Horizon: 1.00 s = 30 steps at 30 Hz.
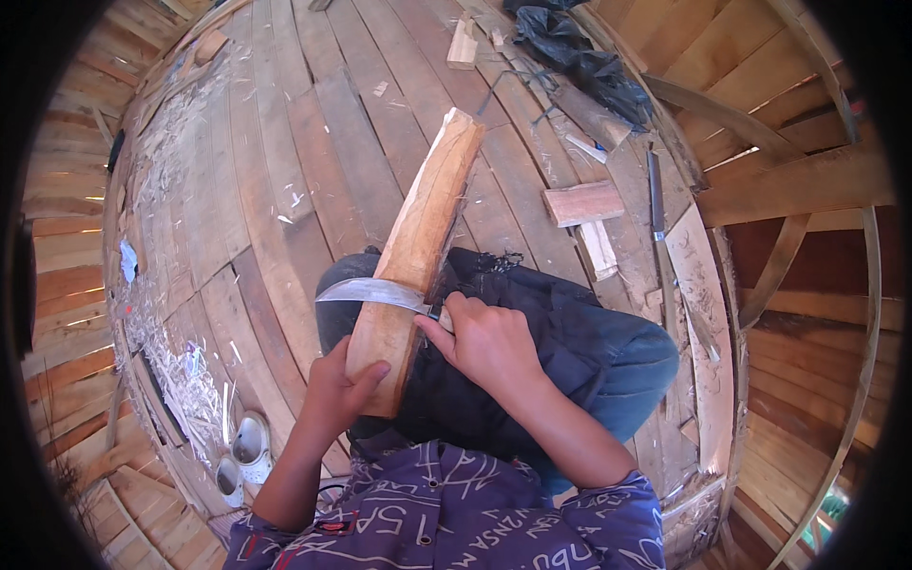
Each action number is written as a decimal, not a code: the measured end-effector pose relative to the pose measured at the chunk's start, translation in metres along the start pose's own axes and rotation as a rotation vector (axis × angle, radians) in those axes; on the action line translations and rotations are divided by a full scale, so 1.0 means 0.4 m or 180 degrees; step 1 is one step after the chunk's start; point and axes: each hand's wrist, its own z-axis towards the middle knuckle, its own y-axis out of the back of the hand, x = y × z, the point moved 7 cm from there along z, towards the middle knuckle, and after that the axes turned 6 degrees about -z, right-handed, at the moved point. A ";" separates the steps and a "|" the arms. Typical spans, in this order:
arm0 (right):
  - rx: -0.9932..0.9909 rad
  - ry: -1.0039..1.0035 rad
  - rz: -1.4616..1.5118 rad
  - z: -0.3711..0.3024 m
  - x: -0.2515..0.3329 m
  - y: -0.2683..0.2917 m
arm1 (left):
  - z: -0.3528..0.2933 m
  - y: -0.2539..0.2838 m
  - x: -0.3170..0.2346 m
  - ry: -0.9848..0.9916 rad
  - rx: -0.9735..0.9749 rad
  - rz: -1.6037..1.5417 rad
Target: The person uses a curved blade to shave and carve thin layers off a piece of wood and a narrow wooden rod.
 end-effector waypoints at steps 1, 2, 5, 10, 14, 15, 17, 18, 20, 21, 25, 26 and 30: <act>-0.0054 0.0106 -0.0072 0.004 0.004 -0.001 | -0.001 -0.006 0.002 -0.0037 -0.0009 0.0021; -0.0109 0.0209 -0.0148 0.008 0.009 -0.003 | -0.001 -0.010 0.001 -0.0077 -0.0014 0.0041; 0.0026 0.0436 -0.0232 0.033 0.035 0.006 | -0.002 -0.007 0.000 -0.0062 -0.0061 0.0221; 0.0205 0.0507 -0.0790 0.079 0.011 0.015 | -0.009 -0.007 0.026 -0.0267 -0.0150 0.0293; -0.0320 0.0269 -0.1008 0.167 -0.126 0.041 | 0.044 -0.022 0.006 0.0035 0.0174 0.0165; -0.0292 0.0189 -0.0982 0.151 -0.120 0.033 | 0.041 -0.026 0.007 0.0002 0.0144 0.0188; -0.0249 0.0038 -0.0769 0.100 -0.078 0.018 | 0.024 -0.019 0.020 -0.0048 0.0055 0.0289; -0.0087 0.0230 -0.0816 0.091 -0.045 0.016 | 0.026 -0.014 0.021 -0.0012 0.0041 0.0276; 0.0287 0.0533 -0.0889 0.068 0.002 0.018 | 0.032 -0.016 0.021 0.0098 0.0106 0.0259; -0.0117 0.0672 -0.0949 0.090 -0.016 0.035 | 0.029 -0.011 0.020 0.0084 0.0098 0.0352; -0.0461 0.0535 -0.1236 0.182 -0.141 0.092 | 0.051 -0.021 0.003 -0.0085 0.0020 0.0294; -0.0375 0.0354 -0.1147 0.177 -0.116 0.068 | 0.066 -0.019 -0.003 -0.0150 -0.0068 0.0208; 0.0370 -0.0173 -0.0294 0.109 -0.069 0.017 | 0.053 -0.024 0.012 -0.0029 0.0101 0.0232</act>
